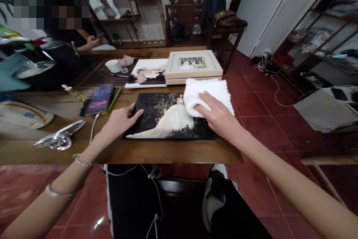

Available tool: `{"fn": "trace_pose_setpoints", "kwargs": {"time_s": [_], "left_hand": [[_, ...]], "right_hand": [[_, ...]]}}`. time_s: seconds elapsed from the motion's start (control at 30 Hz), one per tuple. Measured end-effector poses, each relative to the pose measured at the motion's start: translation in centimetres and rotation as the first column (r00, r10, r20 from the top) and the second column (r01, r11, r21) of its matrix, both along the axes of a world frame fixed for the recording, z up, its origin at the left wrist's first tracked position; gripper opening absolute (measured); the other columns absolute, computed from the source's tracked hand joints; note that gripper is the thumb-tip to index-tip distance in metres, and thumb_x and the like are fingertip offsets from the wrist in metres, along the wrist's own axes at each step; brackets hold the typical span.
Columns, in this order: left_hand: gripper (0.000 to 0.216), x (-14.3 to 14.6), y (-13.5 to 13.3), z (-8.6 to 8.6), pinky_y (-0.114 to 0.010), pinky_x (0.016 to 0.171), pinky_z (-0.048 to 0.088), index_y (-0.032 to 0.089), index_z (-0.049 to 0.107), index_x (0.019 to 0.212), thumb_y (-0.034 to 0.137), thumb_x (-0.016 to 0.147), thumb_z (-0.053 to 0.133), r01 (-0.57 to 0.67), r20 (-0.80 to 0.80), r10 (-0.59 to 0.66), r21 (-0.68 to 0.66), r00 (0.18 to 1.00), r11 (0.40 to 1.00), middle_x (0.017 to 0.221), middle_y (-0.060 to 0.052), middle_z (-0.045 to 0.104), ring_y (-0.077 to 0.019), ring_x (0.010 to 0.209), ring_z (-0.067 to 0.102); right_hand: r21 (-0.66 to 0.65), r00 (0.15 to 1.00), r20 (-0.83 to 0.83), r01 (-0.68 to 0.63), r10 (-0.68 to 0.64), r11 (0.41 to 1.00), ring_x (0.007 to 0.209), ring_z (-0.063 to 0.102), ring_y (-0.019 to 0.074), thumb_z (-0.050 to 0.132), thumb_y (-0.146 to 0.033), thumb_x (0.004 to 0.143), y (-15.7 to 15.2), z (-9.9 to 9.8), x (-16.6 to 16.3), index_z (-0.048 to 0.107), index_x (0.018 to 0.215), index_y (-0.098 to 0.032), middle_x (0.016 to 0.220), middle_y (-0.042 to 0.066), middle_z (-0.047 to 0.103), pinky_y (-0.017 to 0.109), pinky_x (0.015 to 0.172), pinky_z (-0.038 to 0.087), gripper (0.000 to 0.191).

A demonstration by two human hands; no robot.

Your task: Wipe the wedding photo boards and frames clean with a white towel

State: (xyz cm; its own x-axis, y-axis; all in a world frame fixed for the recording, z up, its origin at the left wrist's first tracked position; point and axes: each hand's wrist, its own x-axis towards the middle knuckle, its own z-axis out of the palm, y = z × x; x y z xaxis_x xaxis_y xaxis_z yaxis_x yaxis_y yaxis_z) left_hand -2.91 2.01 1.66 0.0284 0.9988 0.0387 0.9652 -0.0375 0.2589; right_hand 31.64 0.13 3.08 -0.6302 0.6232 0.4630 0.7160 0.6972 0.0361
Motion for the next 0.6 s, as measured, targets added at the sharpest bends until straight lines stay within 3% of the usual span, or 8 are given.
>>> {"fn": "trace_pose_setpoints", "kwargs": {"time_s": [0.17,0.4,0.5,0.6], "left_hand": [[0.054,0.4,-0.5,-0.8,-0.036,0.078,0.048,0.006,0.059,0.118,0.048,0.091,0.038,-0.015,-0.038,0.019,0.116,0.999,0.993,0.091,-0.019,0.071,-0.0316,0.086,0.067],[0.051,0.4,-1.8,-1.8,-0.044,0.087,0.047,0.005,0.060,0.117,0.044,0.091,0.041,-0.053,0.027,0.048,0.253,0.998,0.966,0.096,-0.018,0.065,-0.0330,0.096,0.063],[0.045,0.1,-2.4,-1.9,-0.043,0.094,0.046,0.007,0.066,0.108,0.043,0.089,0.047,-0.032,0.092,0.003,0.314,0.996,0.949,0.103,-0.018,0.061,-0.0320,0.105,0.059],[0.043,0.2,-3.0,-2.1,-0.041,0.101,0.043,0.009,0.062,0.117,0.040,0.087,0.053,0.017,0.205,-0.101,0.376,0.974,0.927,0.120,-0.017,0.056,-0.0288,0.113,0.056]], "right_hand": [[-0.130,0.998,0.066,-0.007,0.016,0.992,0.138,0.030,0.0348,0.041,0.008,0.067,0.0,-2.4,-1.0,0.058,0.118,-0.016,0.141,0.016,0.047,0.059,0.106,0.035,0.059],[-0.154,0.999,-0.003,-0.052,0.052,0.987,0.140,0.025,0.0317,0.041,0.007,0.067,-0.7,-2.8,-1.0,0.060,0.115,-0.014,0.141,0.017,0.048,0.059,0.109,0.030,0.057],[-0.138,0.998,-0.003,-0.063,0.063,0.988,0.140,0.025,0.0316,0.041,0.007,0.067,-0.8,-2.9,-0.9,0.061,0.114,-0.014,0.141,0.017,0.048,0.059,0.109,0.030,0.055],[-0.138,0.998,-0.020,-0.060,0.058,0.989,0.140,0.026,0.0318,0.043,0.007,0.066,-0.8,-3.1,-1.0,0.061,0.113,-0.015,0.141,0.016,0.048,0.059,0.109,0.030,0.054]]}}
